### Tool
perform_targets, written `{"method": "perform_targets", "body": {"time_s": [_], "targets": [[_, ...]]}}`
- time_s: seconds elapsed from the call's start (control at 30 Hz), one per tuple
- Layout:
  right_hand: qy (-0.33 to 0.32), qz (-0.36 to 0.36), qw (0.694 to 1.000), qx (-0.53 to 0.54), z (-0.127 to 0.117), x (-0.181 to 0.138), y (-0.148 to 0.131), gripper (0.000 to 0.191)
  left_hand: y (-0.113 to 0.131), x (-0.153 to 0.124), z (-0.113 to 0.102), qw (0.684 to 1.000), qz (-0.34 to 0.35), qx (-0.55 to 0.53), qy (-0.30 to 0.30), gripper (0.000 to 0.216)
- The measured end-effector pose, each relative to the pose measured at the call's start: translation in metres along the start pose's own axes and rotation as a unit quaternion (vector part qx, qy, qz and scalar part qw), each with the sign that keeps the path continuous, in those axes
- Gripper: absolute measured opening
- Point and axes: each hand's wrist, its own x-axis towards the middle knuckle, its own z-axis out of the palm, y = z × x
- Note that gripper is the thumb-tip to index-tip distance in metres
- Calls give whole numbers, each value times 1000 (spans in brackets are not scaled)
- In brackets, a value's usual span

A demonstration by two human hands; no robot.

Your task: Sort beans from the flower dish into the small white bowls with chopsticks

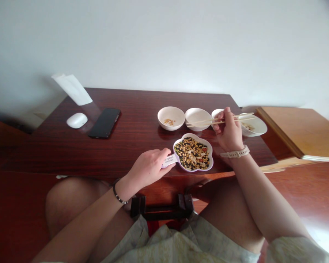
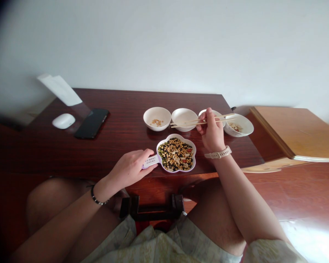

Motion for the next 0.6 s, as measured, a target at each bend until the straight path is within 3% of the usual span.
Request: {"method": "perform_targets", "body": {"time_s": [0.43, 0.6], "targets": [[-16, 14, 997, -74, -29, -13, -10, 58, 1, 1, 0, 1000, 2, -2, 0, 32], [-74, 30, 992, -94, -27, -13, -10, 57, 1, 1, 0, 1000, 1, -3, 2, 32]]}}
